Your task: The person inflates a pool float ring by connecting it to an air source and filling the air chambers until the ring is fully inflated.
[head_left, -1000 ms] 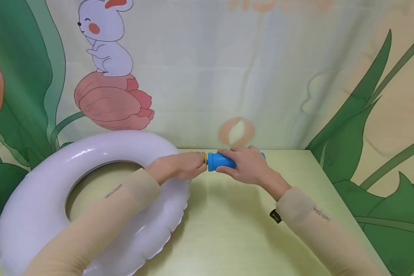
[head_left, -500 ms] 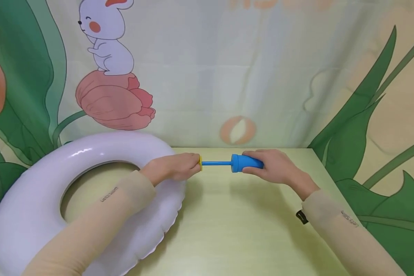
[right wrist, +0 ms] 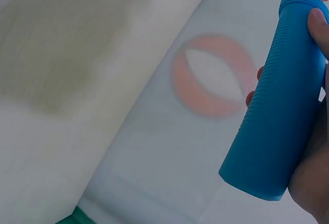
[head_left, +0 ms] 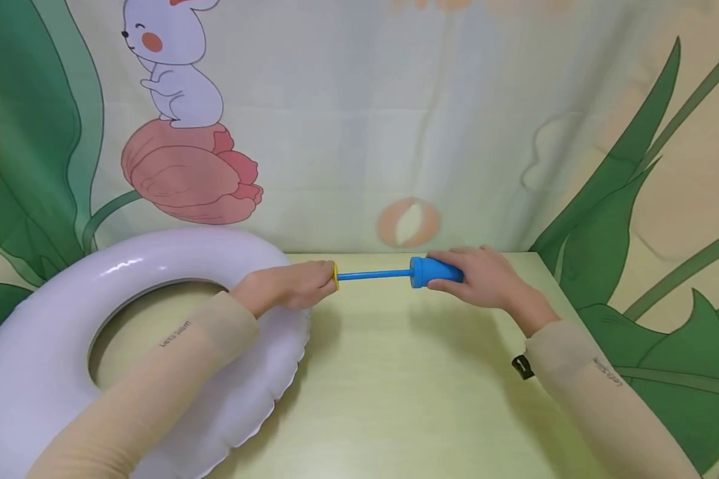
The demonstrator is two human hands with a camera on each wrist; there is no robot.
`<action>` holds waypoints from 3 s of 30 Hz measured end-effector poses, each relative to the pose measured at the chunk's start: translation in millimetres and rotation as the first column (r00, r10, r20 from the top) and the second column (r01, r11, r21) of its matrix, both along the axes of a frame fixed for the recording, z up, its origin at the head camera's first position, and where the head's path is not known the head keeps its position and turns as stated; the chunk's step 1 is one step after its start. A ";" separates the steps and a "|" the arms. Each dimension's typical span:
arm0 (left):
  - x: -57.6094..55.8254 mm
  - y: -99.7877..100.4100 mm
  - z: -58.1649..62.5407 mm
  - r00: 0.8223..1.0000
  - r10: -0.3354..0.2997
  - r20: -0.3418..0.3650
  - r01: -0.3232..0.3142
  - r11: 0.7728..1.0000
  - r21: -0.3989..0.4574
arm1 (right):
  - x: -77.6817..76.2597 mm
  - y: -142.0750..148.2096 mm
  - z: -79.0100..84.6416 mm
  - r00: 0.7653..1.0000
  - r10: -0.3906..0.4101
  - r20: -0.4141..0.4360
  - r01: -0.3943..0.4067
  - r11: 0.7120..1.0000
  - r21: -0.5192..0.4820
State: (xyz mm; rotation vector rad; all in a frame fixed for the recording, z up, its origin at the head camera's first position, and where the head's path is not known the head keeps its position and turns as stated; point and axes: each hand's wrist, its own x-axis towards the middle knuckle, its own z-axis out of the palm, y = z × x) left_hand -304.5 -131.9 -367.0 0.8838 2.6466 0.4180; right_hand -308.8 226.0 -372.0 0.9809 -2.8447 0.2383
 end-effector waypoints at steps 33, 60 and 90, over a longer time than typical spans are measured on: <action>7.1 22.2 7.8 0.999 -0.016 0.038 0.016 1.000 -0.015 | 10.2 -50.0 -4.5 0.997 0.044 -0.060 -0.040 0.997 0.063; 5.0 7.7 14.2 0.994 -0.003 0.108 0.002 1.000 0.014 | 5.6 -30.6 12.3 0.999 0.033 -0.010 -0.033 0.999 0.019; 9.7 14.9 16.9 0.998 -0.059 -0.019 0.056 0.993 -0.104 | 19.1 -98.8 -12.6 0.994 -0.004 0.111 0.008 0.999 -0.035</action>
